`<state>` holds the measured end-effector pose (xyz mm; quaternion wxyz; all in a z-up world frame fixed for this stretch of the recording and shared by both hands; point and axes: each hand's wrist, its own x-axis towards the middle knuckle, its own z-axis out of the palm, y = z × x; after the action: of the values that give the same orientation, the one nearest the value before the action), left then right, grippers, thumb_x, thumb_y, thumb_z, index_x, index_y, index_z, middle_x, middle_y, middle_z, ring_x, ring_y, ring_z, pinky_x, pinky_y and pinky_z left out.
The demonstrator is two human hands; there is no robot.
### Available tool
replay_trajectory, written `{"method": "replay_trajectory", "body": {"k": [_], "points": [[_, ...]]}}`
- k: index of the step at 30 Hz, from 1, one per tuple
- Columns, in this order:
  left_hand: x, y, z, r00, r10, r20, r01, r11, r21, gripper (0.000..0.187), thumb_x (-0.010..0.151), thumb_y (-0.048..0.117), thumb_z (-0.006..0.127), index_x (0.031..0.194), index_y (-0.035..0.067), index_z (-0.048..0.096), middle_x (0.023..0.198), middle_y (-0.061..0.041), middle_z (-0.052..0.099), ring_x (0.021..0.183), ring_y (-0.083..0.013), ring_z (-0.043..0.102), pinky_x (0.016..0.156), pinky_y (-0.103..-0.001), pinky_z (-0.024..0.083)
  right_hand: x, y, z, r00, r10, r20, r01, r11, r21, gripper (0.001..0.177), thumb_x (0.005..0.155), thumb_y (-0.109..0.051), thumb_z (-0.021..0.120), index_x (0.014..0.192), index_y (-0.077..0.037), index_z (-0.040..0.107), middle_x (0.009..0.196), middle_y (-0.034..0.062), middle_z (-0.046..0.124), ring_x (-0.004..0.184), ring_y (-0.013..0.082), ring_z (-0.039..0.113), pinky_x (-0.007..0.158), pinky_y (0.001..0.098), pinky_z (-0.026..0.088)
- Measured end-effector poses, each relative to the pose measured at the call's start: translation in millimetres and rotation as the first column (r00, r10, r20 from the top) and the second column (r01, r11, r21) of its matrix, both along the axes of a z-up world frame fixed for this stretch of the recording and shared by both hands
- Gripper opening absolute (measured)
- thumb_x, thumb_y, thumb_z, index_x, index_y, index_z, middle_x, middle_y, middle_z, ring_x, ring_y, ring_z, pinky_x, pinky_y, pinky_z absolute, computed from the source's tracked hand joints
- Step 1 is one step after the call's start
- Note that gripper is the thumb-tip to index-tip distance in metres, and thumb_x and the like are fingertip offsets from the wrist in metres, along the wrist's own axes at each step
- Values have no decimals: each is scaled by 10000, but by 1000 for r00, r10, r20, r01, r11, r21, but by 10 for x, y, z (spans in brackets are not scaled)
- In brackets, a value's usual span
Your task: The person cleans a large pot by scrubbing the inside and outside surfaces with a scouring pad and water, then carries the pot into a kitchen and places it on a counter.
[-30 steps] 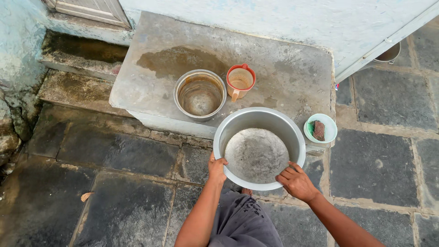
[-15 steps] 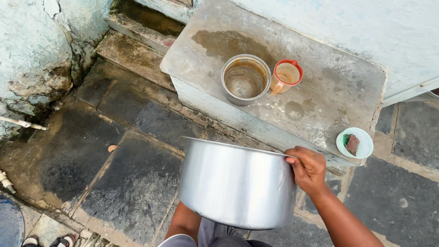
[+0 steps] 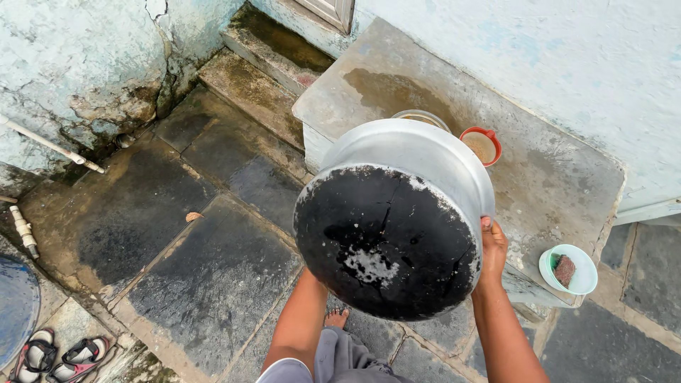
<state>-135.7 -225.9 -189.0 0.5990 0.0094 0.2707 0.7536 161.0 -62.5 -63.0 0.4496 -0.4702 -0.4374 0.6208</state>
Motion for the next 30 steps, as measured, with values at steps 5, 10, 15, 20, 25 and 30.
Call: {"method": "replay_trajectory", "body": {"k": [5,10,15,20,25,30], "points": [[-650,-110,796,935,133,-330,-121,991,55,589,954,429,449,1308,14,670,1303,-182,673,1216,-323,624,1036,-432,455,81,98,-202,994,-34,-107,58,971,230,272,1059,-267,624,1113,-15,713,955,-5,723,811,77,613,740,246,520],[-777,337,1543,405,-138,-904,11,989,-146,631,971,454,418,1330,4,678,1337,-192,667,1259,-327,615,1084,-427,440,-44,-127,-272,946,-70,317,-97,870,483,225,1099,-218,660,1079,-10,745,830,30,631,761,99,494,681,274,430],[1022,378,1612,-489,-415,-767,-229,910,-347,1001,959,632,501,1566,-95,176,1639,-310,149,1529,-480,133,1207,-601,115,-379,-539,14,722,-235,650,-273,767,581,163,999,-242,703,1036,-98,770,696,98,654,588,200,571,607,318,462],[1479,126,1759,-664,-274,-696,-352,935,-31,898,924,491,564,1587,-29,255,1669,-211,265,1549,-384,241,1151,-707,109,-347,-654,305,743,-324,585,-288,635,717,152,964,-222,722,1031,-91,762,823,122,722,661,249,674,625,336,504],[487,585,1783,-131,-407,-904,-345,873,-344,644,974,457,462,1528,144,361,1624,-180,354,1490,-407,315,1164,-628,214,-194,-683,563,800,-344,491,-241,566,789,123,985,-162,714,1009,-47,746,872,124,727,678,211,661,642,310,503],[-471,658,1331,774,-396,-494,266,912,-313,582,1035,513,404,1473,130,412,1442,-143,548,1296,-338,521,1097,-463,396,108,-519,694,865,-337,373,-143,546,826,159,1021,-129,721,964,17,694,797,74,659,665,138,552,638,282,429]]}}
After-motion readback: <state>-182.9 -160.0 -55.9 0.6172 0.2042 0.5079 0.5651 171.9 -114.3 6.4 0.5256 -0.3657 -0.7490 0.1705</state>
